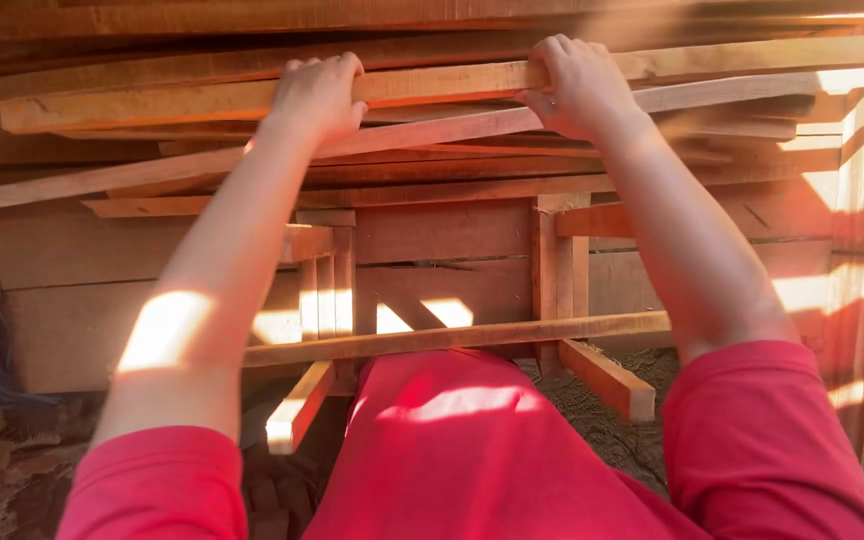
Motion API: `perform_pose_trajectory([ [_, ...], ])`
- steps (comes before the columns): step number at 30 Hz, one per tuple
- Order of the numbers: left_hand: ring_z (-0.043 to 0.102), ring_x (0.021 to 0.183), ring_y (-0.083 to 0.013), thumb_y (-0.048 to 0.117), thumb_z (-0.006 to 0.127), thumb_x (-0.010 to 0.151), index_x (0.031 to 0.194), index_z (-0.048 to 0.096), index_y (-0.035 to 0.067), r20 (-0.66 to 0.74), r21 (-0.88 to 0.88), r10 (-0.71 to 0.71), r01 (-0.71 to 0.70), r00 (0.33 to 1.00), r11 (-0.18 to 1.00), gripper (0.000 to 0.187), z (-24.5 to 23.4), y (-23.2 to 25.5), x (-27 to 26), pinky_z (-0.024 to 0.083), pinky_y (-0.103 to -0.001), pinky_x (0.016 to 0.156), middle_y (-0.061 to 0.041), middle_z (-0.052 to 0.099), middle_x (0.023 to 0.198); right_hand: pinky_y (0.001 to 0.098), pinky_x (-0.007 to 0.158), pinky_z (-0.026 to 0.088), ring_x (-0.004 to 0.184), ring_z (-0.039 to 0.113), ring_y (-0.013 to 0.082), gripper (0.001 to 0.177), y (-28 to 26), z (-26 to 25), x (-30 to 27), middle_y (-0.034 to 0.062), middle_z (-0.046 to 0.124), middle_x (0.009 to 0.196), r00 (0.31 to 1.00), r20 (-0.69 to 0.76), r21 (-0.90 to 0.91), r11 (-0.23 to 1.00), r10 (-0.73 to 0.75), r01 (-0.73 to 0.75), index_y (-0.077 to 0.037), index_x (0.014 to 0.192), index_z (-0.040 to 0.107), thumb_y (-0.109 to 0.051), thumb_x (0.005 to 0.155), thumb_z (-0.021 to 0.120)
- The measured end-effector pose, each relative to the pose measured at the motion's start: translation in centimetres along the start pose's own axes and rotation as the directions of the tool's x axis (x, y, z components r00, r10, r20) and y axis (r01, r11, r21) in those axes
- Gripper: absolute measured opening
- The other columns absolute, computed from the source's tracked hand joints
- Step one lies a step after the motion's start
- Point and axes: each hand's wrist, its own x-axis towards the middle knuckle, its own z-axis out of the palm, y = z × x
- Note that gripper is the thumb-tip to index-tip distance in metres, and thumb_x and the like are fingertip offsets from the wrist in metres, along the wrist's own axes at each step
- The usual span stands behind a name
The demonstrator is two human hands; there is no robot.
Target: Sorting and organizing thin wooden planks in an outdoor workshop.
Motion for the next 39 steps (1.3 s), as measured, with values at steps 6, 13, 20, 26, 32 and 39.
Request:
perform_pose_trajectory([
  [6, 0.07, 0.088, -0.0335, 0.059, 0.068, 0.096, 0.125, 0.069, 0.013, 0.009, -0.161, 0.187, -0.183, 0.982, 0.97, 0.054, -5.3, 3.4, -9.7, 0.053, -0.049, 0.08, -0.009, 0.076, 0.109, 0.0463, 0.073, 0.054, 0.081, 0.07, 0.0353, 0.044, -6.7, -10.3, -5.7, 0.0105, 0.075, 0.096, 0.969, 0.214, 0.035, 0.991, 0.122, -0.132, -0.005, 0.123, 0.065, -0.038, 0.095, 0.077],
  [13, 0.072, 0.1, -0.0412, 0.037, 0.071, 0.095, 0.121, 0.069, 0.009, 0.211, -0.504, 0.144, -0.019, 0.967, 0.864, 0.038, -10.9, 9.8, -21.0, 0.053, -0.051, 0.089, -0.02, 0.075, 0.109, 0.0621, 0.086, 0.052, 0.093, 0.069, 0.0537, 0.049, -12.7, -15.3, -13.2, 0.0267, 0.074, 0.099, 0.899, 0.425, 0.21, 0.954, 0.107, -0.213, -0.011, 0.126, 0.066, -0.045, 0.09, 0.068],
  [20, 0.069, 0.111, -0.0424, 0.036, 0.076, 0.09, 0.127, 0.068, 0.01, 0.296, -0.52, 0.18, 0.0, 0.938, 0.854, 0.045, -2.6, 9.4, -21.2, 0.055, -0.051, 0.094, -0.02, 0.074, 0.117, 0.0501, 0.079, 0.057, 0.089, 0.073, 0.0384, 0.048, -13.1, -8.3, -16.2, 0.0128, 0.074, 0.097, 0.817, 0.551, 0.166, 0.937, 0.171, -0.308, -0.014, 0.121, 0.069, -0.049, 0.088, 0.076],
  [26, 0.067, 0.114, -0.0375, 0.032, 0.075, 0.092, 0.126, 0.062, 0.015, 0.303, -0.307, 0.191, -0.094, 0.934, 0.947, 0.041, 6.3, 8.5, -17.6, 0.056, -0.05, 0.096, -0.014, 0.071, 0.117, 0.0512, 0.088, 0.058, 0.105, 0.072, 0.037, 0.052, -11.6, -1.3, -15.1, 0.0088, 0.07, 0.123, 0.814, 0.569, 0.043, 0.983, 0.121, -0.176, -0.02, 0.137, 0.061, -0.043, 0.092, 0.073],
  [32, 0.068, 0.117, -0.031, 0.03, 0.073, 0.094, 0.135, 0.06, 0.018, 0.391, -0.18, 0.108, -0.039, 0.914, 0.983, 0.045, 17.1, 7.6, -14.7, 0.054, -0.044, 0.101, -0.009, 0.071, 0.117, 0.0462, 0.095, 0.057, 0.112, 0.071, 0.032, 0.056, -9.0, 13.3, -14.0, 0.0073, 0.069, 0.129, 0.501, 0.863, -0.075, 0.997, 0.061, 0.007, -0.027, 0.143, 0.057, -0.038, 0.089, 0.063],
  [39, 0.066, 0.122, -0.034, 0.022, 0.073, 0.094, 0.134, 0.057, 0.015, 0.406, -0.223, 0.038, 0.059, 0.913, 0.973, 0.044, 24.0, 7.4, -13.4, 0.053, -0.046, 0.106, -0.015, 0.07, 0.12, 0.0384, 0.122, 0.038, 0.147, 0.045, 0.0281, 0.062, -12.7, 7.6, -10.5, 0.0107, 0.045, 0.158, 0.135, 0.977, -0.139, 0.975, 0.163, -0.173, -0.014, 0.158, 0.04, -0.041, 0.103, 0.043],
])
